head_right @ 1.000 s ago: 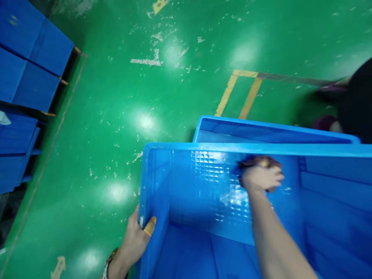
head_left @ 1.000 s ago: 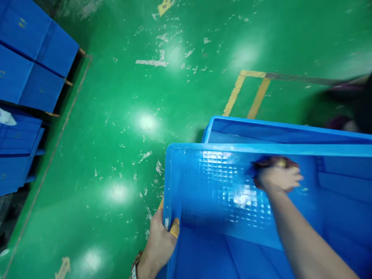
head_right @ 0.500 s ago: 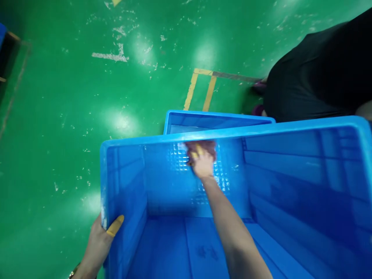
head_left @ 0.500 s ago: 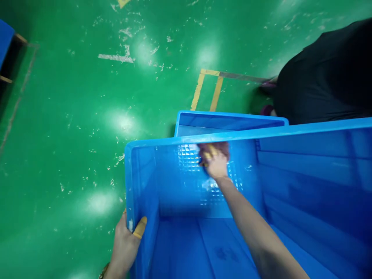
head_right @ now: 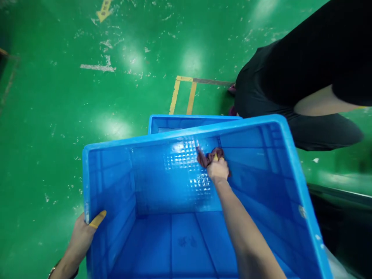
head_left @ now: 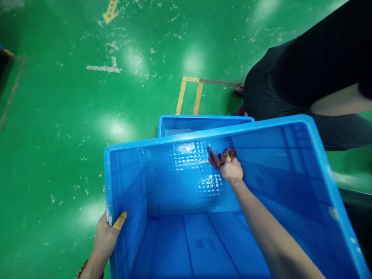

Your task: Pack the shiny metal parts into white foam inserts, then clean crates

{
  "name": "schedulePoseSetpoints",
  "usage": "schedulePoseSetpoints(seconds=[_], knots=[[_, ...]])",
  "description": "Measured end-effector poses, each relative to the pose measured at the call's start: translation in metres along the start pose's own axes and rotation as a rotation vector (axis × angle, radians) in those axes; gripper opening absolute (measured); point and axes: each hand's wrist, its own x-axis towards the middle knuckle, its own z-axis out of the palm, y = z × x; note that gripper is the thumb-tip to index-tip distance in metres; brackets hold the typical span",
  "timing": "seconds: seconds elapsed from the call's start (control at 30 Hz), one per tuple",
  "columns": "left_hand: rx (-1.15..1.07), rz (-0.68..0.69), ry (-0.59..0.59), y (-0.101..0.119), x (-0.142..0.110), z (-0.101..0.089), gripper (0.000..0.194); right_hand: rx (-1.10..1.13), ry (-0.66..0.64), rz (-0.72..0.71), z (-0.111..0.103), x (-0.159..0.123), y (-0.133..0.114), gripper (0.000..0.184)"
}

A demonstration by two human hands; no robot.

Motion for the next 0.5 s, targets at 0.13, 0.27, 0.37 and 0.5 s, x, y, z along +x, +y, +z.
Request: schedulePoseSetpoints(seconds=[0.13,0.27,0.37,0.5], knots=[[0.020,-0.013,0.023,-0.001,-0.002,-0.001,0.046,-0.001,-0.007,0.162,0.022,-0.048,0.007,0.055],[-0.007,-0.012,0.026,0.006,-0.004,0.001,0.040,0.001,-0.040,0.146,0.026,-0.068,-0.006,0.045],[-0.019,0.003,-0.002,0.009,-0.007,0.001,0.036,0.001,0.033,0.147,0.010,-0.027,-0.020,0.050],[-0.011,0.002,0.009,0.011,-0.009,0.001,0.036,-0.050,0.033,-0.074,0.008,-0.022,-0.063,0.053]])
